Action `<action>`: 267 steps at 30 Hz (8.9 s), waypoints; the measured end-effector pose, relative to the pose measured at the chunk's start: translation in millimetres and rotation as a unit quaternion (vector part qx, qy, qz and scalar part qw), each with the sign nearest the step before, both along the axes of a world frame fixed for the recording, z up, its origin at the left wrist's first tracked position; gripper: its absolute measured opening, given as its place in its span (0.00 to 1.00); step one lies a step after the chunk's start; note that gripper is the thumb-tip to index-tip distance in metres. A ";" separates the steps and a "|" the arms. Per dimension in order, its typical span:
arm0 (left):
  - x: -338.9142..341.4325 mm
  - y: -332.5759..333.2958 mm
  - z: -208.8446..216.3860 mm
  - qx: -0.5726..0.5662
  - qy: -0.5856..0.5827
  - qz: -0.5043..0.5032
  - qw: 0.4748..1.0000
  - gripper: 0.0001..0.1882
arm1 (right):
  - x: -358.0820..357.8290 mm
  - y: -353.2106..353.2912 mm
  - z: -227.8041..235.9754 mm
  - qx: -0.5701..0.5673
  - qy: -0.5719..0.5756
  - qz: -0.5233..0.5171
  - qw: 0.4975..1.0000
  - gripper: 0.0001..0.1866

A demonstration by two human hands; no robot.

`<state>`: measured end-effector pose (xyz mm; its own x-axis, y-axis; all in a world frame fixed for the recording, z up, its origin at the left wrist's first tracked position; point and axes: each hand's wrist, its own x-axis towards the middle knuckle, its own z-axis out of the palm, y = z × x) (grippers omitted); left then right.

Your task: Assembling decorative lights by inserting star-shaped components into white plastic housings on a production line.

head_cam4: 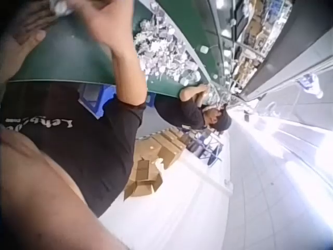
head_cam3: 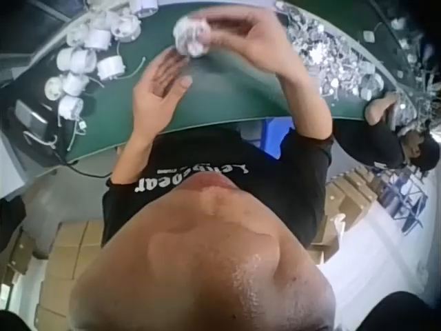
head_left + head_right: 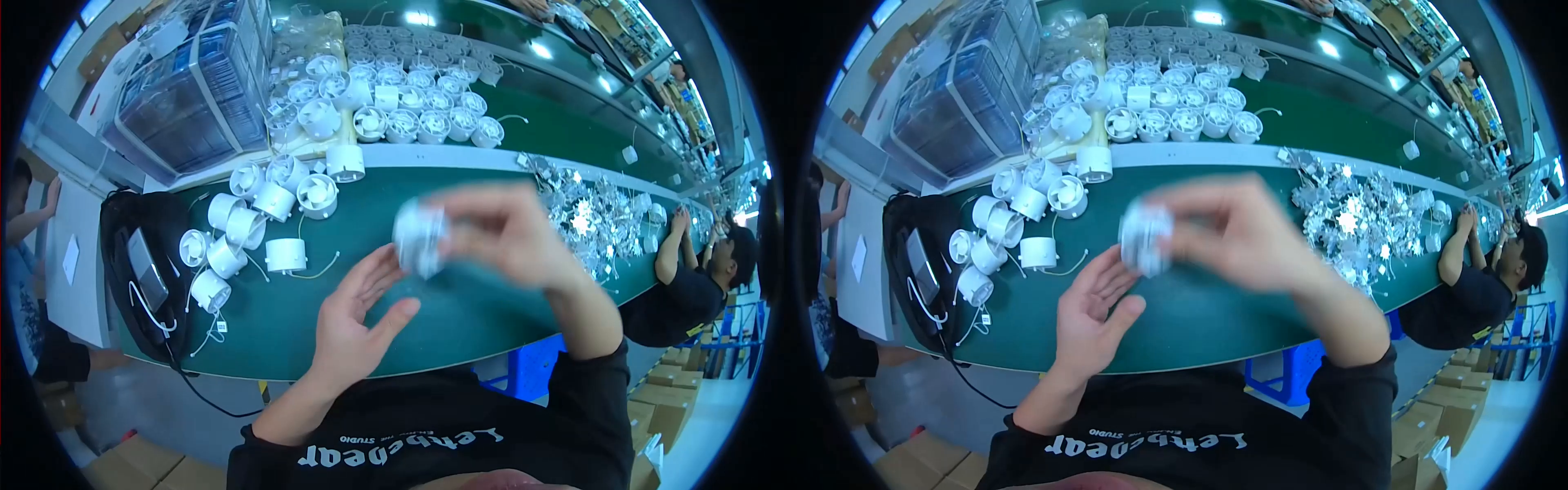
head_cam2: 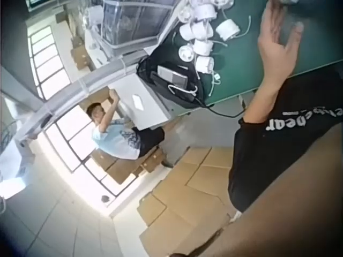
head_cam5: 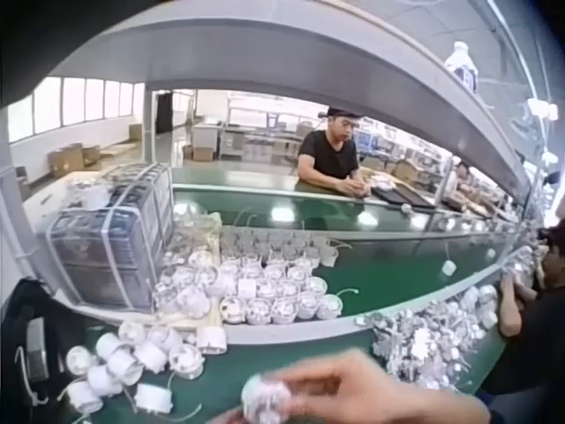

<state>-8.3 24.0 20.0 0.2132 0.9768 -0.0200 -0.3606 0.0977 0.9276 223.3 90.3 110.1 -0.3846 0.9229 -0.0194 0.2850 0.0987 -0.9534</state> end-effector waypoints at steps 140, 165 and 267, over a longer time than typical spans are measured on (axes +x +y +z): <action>-15.0 -12.9 11.5 0.161 0.052 -0.042 0.985 0.25 | -21.4 -60.9 -44.9 0.226 0.241 0.015 0.944 0.13; -5.9 -8.7 -26.1 0.345 0.319 -0.011 0.883 0.32 | -20.0 -120.5 -101.8 0.225 -0.073 -0.127 0.963 0.23; 3.8 -13.1 -14.5 0.374 0.441 -0.071 0.813 0.31 | 204.1 241.5 -23.8 -0.003 0.416 -0.393 0.820 0.20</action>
<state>-4.6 10.9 5.5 0.5500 0.7528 0.3616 0.4432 -0.6301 0.6377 427.4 331.8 86.2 0.4467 0.8928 -0.0584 -0.4918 0.1905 -0.8496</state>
